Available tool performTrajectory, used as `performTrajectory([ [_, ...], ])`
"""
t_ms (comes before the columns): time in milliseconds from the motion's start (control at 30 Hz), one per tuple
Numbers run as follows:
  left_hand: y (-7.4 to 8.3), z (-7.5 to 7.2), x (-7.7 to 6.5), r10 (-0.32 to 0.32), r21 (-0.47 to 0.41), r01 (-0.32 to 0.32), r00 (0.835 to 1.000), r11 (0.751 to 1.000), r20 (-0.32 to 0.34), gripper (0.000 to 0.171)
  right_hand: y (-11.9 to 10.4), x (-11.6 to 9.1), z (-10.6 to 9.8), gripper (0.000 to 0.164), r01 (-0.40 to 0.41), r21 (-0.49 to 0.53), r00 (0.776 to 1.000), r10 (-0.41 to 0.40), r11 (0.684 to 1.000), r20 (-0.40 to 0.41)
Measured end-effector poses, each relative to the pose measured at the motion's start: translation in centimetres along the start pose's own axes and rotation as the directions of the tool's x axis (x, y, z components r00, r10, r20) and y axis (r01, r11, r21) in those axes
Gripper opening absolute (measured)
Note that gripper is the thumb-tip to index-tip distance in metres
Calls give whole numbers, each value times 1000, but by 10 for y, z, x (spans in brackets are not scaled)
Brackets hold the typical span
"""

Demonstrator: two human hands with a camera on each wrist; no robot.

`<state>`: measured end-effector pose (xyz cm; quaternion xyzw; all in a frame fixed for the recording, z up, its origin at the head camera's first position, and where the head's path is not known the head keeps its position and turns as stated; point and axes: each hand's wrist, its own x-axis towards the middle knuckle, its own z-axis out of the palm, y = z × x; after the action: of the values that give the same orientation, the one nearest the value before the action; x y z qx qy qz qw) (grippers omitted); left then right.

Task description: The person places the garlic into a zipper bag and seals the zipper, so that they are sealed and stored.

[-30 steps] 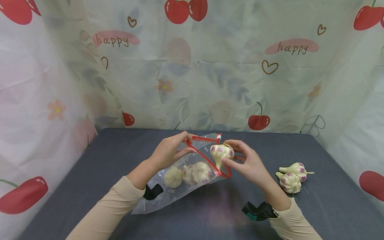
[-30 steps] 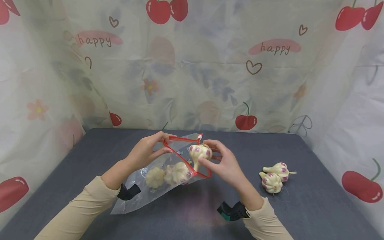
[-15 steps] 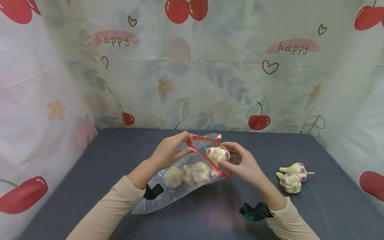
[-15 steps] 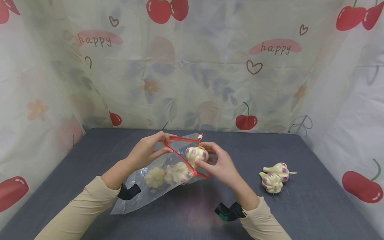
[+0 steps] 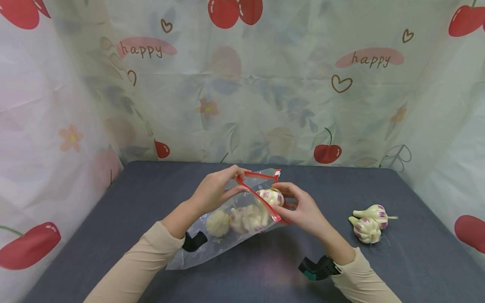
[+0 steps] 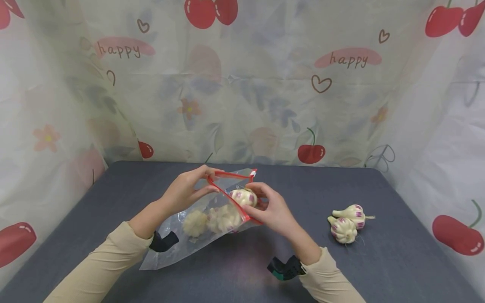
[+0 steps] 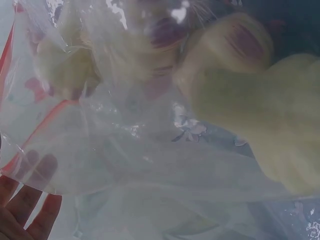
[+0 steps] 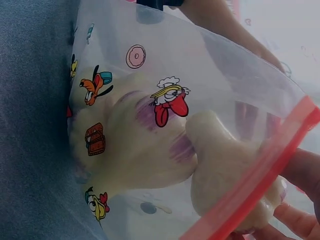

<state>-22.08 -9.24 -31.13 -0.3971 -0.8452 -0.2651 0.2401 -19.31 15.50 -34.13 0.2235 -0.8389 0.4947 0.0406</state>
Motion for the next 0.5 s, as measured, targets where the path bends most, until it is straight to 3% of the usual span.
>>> performTrajectory([
  [500,1,0,2,-14,28,13,1000,1000,10,31,4,4,12,43,-26,0,1000,26,1000,7],
])
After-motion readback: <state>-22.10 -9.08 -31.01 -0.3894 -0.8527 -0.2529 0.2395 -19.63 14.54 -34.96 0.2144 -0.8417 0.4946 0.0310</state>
